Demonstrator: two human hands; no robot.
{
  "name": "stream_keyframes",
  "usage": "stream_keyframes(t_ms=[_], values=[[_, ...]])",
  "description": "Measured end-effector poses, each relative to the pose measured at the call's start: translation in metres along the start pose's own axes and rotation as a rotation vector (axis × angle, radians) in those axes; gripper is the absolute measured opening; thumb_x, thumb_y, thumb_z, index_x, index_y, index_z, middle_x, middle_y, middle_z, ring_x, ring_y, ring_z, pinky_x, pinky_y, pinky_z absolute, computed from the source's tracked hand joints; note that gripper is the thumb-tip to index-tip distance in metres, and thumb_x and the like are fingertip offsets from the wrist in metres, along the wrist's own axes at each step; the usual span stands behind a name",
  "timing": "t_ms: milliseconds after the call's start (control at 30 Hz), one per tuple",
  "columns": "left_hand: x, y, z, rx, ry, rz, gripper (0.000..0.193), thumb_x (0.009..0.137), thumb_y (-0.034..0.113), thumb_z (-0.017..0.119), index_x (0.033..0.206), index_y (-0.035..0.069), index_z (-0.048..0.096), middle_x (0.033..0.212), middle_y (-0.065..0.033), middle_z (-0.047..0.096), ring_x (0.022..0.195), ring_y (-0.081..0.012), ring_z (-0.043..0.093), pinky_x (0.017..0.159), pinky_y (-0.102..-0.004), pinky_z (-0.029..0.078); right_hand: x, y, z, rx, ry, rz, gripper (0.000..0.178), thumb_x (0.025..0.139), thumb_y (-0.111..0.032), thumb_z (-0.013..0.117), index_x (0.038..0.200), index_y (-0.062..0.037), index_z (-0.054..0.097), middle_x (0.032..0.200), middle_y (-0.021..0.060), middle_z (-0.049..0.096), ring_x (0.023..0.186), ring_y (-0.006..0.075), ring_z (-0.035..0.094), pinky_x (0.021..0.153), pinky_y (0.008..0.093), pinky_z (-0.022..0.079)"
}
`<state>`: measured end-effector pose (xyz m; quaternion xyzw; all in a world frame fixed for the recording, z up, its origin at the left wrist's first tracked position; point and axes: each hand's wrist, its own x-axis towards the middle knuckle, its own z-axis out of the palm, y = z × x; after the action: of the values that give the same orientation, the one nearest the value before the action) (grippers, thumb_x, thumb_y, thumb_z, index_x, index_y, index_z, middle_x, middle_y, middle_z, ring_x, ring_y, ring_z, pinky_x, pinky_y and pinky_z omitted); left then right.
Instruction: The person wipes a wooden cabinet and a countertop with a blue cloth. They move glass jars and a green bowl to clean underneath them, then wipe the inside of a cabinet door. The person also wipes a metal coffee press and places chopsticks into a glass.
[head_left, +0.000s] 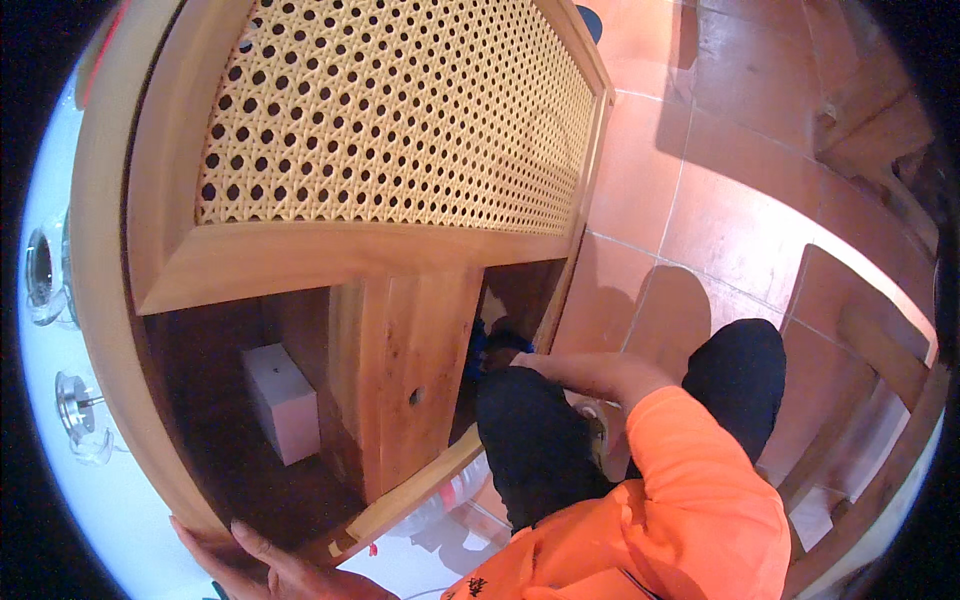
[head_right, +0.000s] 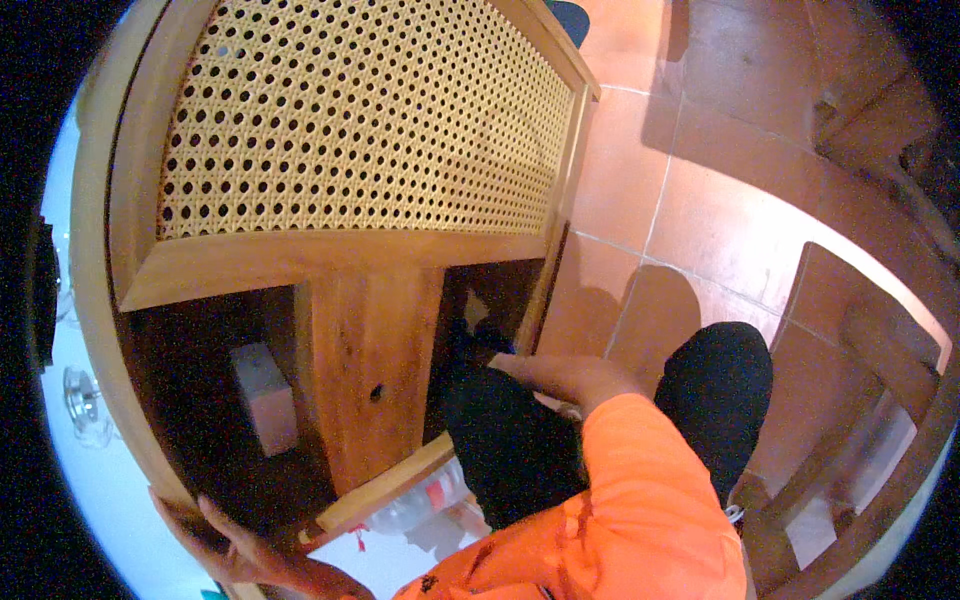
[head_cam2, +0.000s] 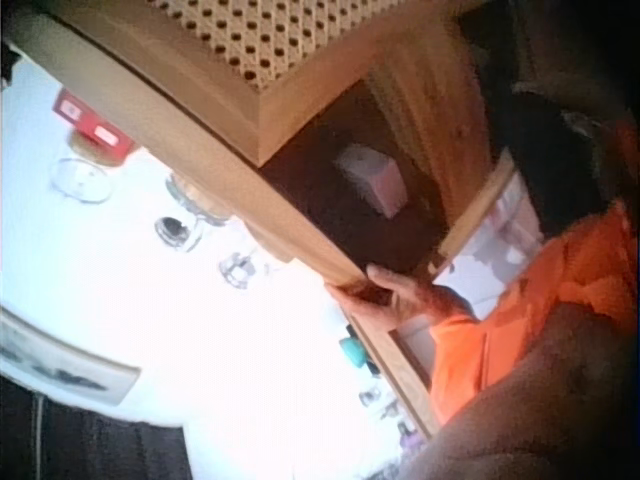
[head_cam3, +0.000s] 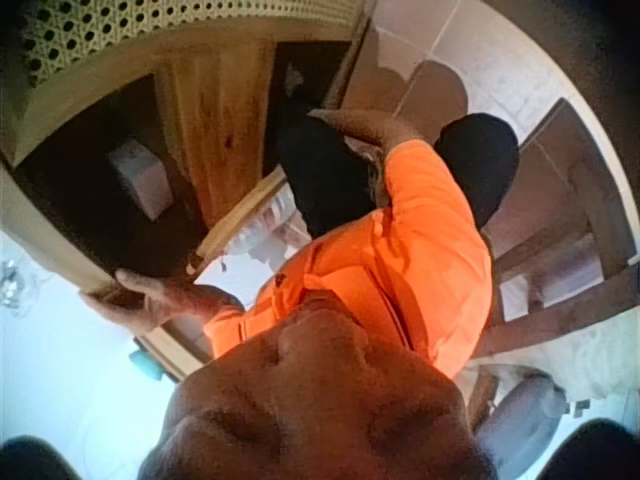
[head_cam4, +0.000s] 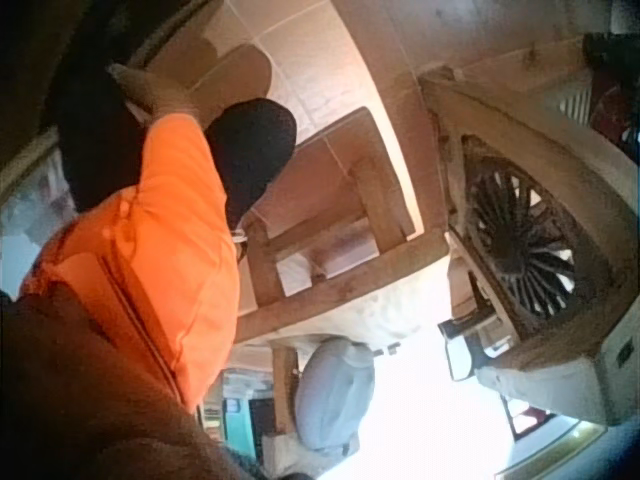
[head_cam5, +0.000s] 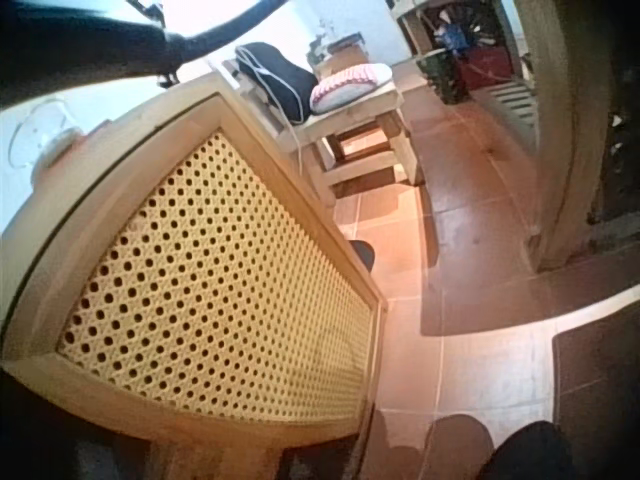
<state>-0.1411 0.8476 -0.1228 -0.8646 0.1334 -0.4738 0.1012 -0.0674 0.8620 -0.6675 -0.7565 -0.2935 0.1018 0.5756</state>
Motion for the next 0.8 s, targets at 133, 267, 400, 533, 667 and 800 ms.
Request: stream_keyframes(t_ms=[133,267,400,533,667,800], values=[[-0.004,0.004,-0.004,0.087,0.014,0.003,0.045,0.095,0.012,0.060,0.137,-0.003,0.049,0.137,-0.0208,0.051,0.126,-0.0290,0.049,0.109,-0.0376,0.038,-0.022,-0.036,-0.131,-0.268,-0.083,0.242,0.029,0.083,-0.028,0.059,0.102,-0.0084,0.070,0.104,0.0199,0.066,0.092,0.0333,0.063,0.084,0.0439,0.052],[0.004,0.016,0.003,0.024,0.001,-0.034,0.044,0.095,0.010,0.060,0.135,-0.004,0.050,0.136,-0.0207,0.052,0.125,-0.0293,0.051,0.108,-0.0384,0.039,-0.020,-0.004,-0.197,-0.115,0.458,0.161,0.033,0.083,-0.029,0.061,0.108,-0.0091,0.068,0.119,0.0135,0.064,0.117,0.0279,0.054,0.101,0.0397,0.042],[0.004,0.016,0.000,0.063,-0.034,-0.001,0.043,0.094,0.007,0.060,0.135,-0.004,0.051,0.135,-0.0209,0.054,0.123,-0.0297,0.052,0.106,-0.0385,0.040,-0.061,-0.062,-0.198,-0.980,-0.462,-0.006,0.035,0.080,-0.026,0.059,0.107,-0.0054,0.068,0.115,0.0151,0.061,0.108,0.0331,0.053,0.089,0.0434,0.041],[0.010,0.022,0.003,0.031,-0.009,0.057,0.044,0.093,0.007,0.060,0.135,-0.003,0.051,0.133,-0.0210,0.055,0.122,-0.0301,0.053,0.106,-0.0381,0.040,-0.131,-0.011,-0.230,-1.054,-0.006,-0.222,0.033,0.074,-0.027,0.063,0.093,-0.0015,0.069,0.100,0.0195,0.059,0.092,0.0343,0.054,0.076,0.0425,0.044],[0.012,0.034,-0.002,-0.006,-0.119,-0.112,0.045,0.093,0.008,0.060,0.135,-0.004,0.049,0.134,-0.0215,0.054,0.122,-0.0313,0.053,0.106,-0.0393,0.040,-0.166,-0.012,-0.304,-0.846,-0.042,0.310,0.019,0.077,-0.014,0.059,0.086,0.0021,0.063,0.100,0.0238,0.059,0.089,0.0397,0.058,0.080,0.0506,0.047],[0.016,0.032,-0.001,0.052,-0.047,0.063,0.047,0.092,0.023,0.064,0.128,-0.005,0.056,0.124,-0.0210,0.061,0.108,-0.0354,0.060,0.091,-0.0396,0.046,-0.170,-0.016,-0.392,-0.480,0.499,0.639,0.027,0.078,-0.011,0.058,0.102,0.0007,0.064,0.100,0.0241,0.064,0.097,0.0394,0.062,0.087,0.0452,0.049]])
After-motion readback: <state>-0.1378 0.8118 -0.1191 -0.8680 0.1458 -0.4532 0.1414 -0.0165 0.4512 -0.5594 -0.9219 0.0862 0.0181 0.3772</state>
